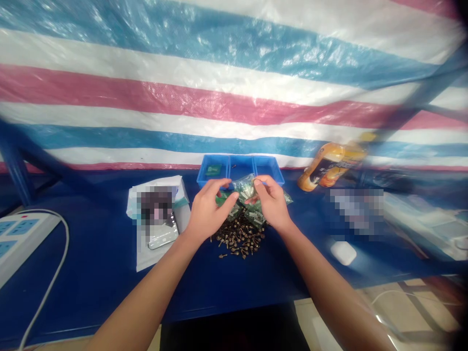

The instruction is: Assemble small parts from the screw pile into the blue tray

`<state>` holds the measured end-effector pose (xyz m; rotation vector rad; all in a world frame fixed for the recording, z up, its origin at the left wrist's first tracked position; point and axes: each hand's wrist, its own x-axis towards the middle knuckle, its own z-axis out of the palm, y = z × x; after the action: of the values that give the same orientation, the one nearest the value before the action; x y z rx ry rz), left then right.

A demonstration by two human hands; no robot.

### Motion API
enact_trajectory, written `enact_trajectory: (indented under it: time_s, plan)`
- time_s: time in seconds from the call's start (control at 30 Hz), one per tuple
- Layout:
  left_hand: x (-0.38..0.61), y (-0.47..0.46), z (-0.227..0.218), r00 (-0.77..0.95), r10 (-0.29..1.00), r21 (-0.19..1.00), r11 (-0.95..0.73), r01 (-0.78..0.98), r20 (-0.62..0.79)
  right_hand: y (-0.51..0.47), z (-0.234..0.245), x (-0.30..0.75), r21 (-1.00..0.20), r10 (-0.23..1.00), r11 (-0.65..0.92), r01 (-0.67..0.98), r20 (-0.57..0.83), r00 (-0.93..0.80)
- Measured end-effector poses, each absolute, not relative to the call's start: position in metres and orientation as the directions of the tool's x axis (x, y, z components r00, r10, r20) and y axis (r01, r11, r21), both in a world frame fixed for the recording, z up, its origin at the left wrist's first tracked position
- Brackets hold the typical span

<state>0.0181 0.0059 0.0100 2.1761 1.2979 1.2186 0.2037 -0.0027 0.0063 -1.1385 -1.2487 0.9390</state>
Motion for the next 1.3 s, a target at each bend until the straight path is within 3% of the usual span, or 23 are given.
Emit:
enact_trajectory:
  time_s: [0.17,0.3,0.57,0.8,1.3]
  plan:
    - [0.022,0.005,0.008,0.246,0.897,0.845,-0.432,0.315,0.367,-0.006,0.010,0.197,-0.985,0.996,0.085,-0.149,0.086,0.003]
    - [0.020,0.006,0.009,0.210,0.924,0.919,-0.356,0.170,0.319,-0.011,0.013,0.196,-0.988,0.986,0.030,-0.153,0.054,-0.155]
    - [0.019,0.006,0.012,0.208,0.932,0.916,-0.340,0.213,0.297,-0.012,0.016,0.198,-0.994,0.984,0.109,0.008,0.107,-0.139]
    - [0.022,0.006,0.007,0.242,0.925,0.921,-0.340,0.189,0.292,-0.013,0.018,0.198,-0.986,0.984,0.162,0.035,0.159,-0.082]
    - [0.024,0.005,0.003,0.240,0.923,0.929,-0.340,0.146,0.300,-0.014,0.015,0.197,-0.975,0.972,0.207,0.085,0.195,-0.135]
